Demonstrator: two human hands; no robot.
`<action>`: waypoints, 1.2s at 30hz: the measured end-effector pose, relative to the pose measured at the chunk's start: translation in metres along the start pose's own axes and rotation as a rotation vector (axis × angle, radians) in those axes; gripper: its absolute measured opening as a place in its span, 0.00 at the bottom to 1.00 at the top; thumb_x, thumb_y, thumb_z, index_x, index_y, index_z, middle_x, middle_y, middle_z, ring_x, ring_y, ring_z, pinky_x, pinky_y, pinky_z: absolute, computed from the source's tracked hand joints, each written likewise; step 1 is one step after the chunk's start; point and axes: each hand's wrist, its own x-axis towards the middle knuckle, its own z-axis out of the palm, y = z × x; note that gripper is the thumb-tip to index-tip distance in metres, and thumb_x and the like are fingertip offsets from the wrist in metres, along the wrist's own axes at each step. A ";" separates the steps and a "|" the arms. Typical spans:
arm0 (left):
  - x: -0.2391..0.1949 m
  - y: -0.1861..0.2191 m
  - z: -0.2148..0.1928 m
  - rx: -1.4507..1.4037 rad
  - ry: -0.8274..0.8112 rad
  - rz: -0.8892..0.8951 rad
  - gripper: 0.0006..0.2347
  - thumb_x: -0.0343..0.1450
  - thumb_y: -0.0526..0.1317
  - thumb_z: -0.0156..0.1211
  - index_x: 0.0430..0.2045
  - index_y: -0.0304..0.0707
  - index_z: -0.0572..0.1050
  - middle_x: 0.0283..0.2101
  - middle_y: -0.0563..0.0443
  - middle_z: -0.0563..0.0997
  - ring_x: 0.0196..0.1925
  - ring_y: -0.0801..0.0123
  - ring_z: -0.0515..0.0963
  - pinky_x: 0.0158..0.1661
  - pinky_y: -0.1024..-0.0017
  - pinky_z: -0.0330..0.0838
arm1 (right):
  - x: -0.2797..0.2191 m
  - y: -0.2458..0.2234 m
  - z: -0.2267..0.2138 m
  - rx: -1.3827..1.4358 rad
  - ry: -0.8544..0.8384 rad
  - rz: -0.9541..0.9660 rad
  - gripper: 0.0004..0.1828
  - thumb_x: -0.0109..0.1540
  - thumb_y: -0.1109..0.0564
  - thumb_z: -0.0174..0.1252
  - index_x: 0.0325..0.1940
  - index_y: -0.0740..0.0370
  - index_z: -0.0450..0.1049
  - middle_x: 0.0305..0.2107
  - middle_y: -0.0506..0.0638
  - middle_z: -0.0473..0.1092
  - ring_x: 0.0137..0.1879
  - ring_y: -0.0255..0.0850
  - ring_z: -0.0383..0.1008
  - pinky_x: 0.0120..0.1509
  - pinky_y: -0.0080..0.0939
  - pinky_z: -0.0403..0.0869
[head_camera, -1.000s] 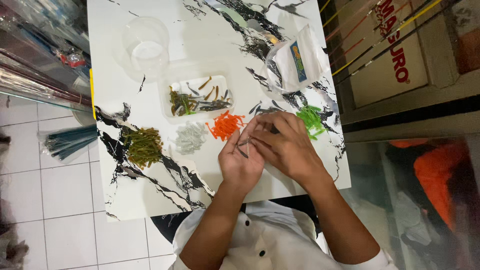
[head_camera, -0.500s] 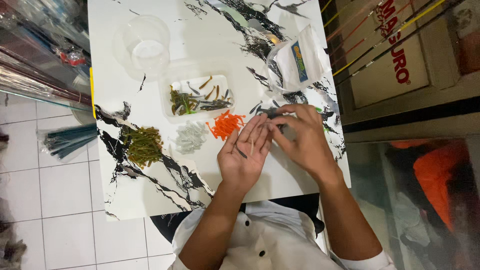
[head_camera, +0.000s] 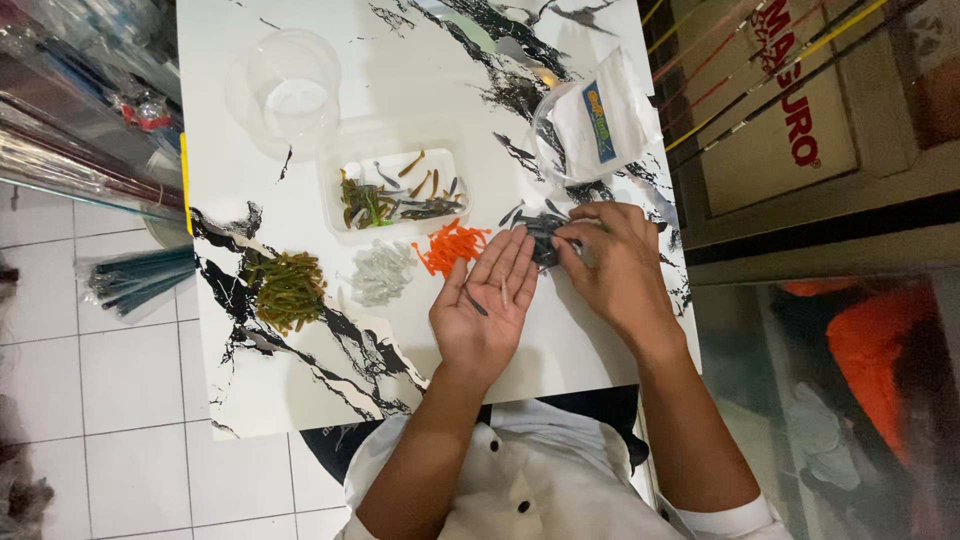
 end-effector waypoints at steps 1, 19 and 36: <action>0.000 0.000 -0.001 0.001 -0.005 0.005 0.28 0.79 0.52 0.34 0.71 0.31 0.56 0.76 0.37 0.55 0.77 0.51 0.55 0.73 0.56 0.47 | 0.000 0.002 0.001 -0.039 -0.007 0.001 0.08 0.67 0.49 0.62 0.46 0.49 0.83 0.51 0.46 0.74 0.65 0.47 0.66 0.63 0.52 0.65; -0.003 0.007 -0.005 -0.063 -0.120 0.075 0.31 0.78 0.55 0.37 0.71 0.28 0.53 0.76 0.35 0.53 0.78 0.51 0.54 0.68 0.57 0.60 | -0.024 -0.051 -0.003 0.082 0.005 -0.174 0.10 0.61 0.48 0.65 0.47 0.46 0.83 0.51 0.46 0.74 0.63 0.51 0.68 0.61 0.56 0.67; -0.065 0.079 -0.013 -0.013 -0.215 0.359 0.35 0.78 0.58 0.35 0.72 0.23 0.49 0.77 0.31 0.45 0.79 0.45 0.45 0.69 0.65 0.54 | -0.018 -0.129 0.060 0.166 0.101 -0.219 0.04 0.57 0.51 0.70 0.36 0.46 0.82 0.40 0.41 0.76 0.52 0.47 0.75 0.53 0.48 0.68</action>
